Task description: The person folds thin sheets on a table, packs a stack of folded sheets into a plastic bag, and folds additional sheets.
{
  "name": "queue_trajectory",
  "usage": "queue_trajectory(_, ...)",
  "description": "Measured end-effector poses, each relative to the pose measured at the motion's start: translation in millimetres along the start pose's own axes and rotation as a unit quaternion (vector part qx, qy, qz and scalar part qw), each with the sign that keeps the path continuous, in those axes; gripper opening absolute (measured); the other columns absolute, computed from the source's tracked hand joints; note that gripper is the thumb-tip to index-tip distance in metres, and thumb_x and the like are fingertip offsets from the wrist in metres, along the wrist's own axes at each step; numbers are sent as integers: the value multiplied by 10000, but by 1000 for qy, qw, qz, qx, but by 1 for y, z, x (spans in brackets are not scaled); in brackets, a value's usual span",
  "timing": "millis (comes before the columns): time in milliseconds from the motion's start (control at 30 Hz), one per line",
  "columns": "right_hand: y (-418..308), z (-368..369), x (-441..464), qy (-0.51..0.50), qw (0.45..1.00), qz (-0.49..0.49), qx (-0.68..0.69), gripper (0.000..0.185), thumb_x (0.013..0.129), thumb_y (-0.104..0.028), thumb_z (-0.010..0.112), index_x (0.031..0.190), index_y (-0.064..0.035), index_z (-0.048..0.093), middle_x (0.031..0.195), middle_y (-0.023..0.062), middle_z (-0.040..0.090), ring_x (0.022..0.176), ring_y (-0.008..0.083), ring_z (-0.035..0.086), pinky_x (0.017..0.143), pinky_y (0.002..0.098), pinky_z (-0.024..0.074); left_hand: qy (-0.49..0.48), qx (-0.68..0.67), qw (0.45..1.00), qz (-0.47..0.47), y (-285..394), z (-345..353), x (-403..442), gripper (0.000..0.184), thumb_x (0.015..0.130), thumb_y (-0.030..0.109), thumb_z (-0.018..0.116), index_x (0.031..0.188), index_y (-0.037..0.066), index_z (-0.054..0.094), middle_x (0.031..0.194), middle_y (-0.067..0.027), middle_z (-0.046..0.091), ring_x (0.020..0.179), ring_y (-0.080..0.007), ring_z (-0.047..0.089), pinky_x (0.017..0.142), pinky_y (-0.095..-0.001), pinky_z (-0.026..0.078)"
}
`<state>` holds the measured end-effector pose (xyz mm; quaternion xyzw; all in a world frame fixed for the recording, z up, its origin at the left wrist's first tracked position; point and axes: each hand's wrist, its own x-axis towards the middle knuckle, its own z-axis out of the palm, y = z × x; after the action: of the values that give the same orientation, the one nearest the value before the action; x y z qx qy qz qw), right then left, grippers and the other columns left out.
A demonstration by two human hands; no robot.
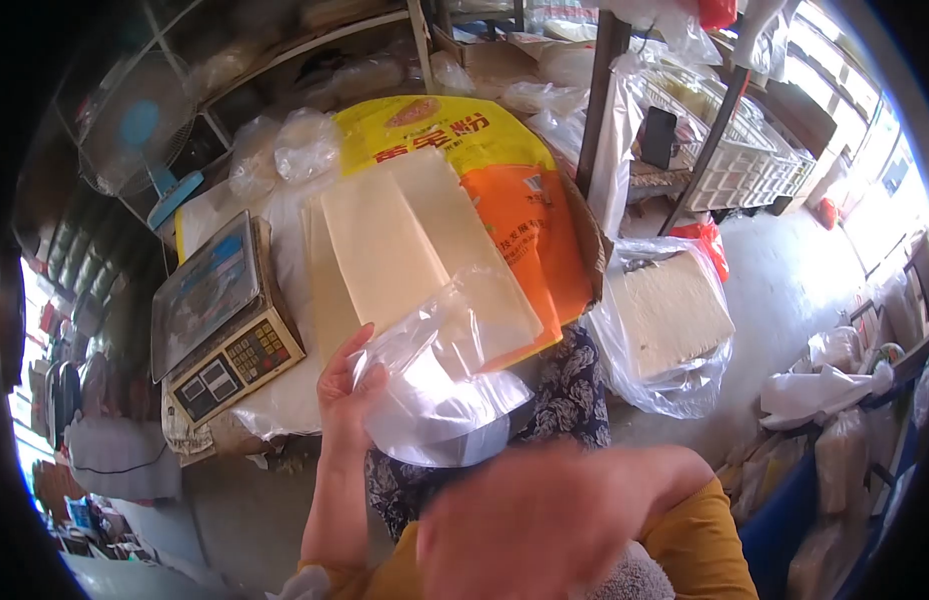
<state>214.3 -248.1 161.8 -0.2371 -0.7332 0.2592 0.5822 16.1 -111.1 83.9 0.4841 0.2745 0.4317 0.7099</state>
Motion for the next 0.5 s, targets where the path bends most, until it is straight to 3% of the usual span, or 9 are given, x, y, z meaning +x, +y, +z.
queue_trajectory(67,6,-10,15,87,976,120,-161,240,809,-92,655,1023,15,633,893,110,673,842,218,666,728,293,510,11,13,1000,3,-1,-11,-4,516,826,72,705,1290,-20,499,1128,-80,601,1024,-139,561,890,-266,445)
queue_trajectory(100,10,-21,29,142,915,258,-276,231,802,-100,666,1014,-11,645,908,103,677,852,225,668,752,297,510,14,6,1000,0,0,-13,-5,525,822,72,710,1293,-18,497,1126,-78,601,1023,-140,561,891,-267,445)
queue_trajectory(167,68,-31,13,172,882,206,-387,216,815,-133,683,969,13,643,917,99,683,837,200,667,762,289,504,19,-6,1000,-10,2,-16,-9,543,813,73,719,1300,-12,494,1120,-74,599,1021,-142,560,891,-271,446)
queue_trajectory(267,105,-29,-1,152,896,413,-52,223,844,-177,683,903,33,637,893,78,684,807,138,647,743,268,497,0,-19,1000,-18,-9,-23,-9,588,798,83,736,1319,-7,480,1126,-68,596,1028,-129,552,895,-270,444)
queue_trajectory(367,118,-29,-4,100,891,443,-9,230,865,-187,676,878,39,636,848,51,674,788,89,621,701,254,495,57,36,998,-7,-6,-21,-8,533,790,90,733,1268,-6,516,1072,-81,615,986,-175,583,868,-288,458)
queue_trajectory(400,113,-27,1,88,875,475,-40,207,863,-170,677,890,31,636,829,41,668,773,87,617,696,247,493,107,230,960,119,-4,-22,-9,476,790,84,723,1220,2,538,1032,-87,621,948,-196,593,836,-296,468)
queue_trajectory(433,101,-24,8,74,858,504,-71,186,862,-153,678,903,23,636,810,30,661,757,86,614,691,240,492,156,412,866,236,-2,-25,-11,419,789,77,714,1173,10,561,991,-92,628,910,-216,604,805,-303,478)
queue_trajectory(467,97,-19,13,56,841,528,-102,166,861,-136,679,915,15,637,792,20,655,742,84,611,685,232,490,200,573,719,337,2,-28,-13,363,789,70,704,1126,18,583,950,-98,634,872,-237,615,773,-311,488)
queue_trajectory(500,101,-12,7,61,862,499,-66,159,865,-144,671,870,11,631,753,18,647,698,76,593,640,242,482,162,543,749,345,7,-25,-20,278,793,92,695,1048,35,598,892,-102,628,815,-264,613,728,-328,491)
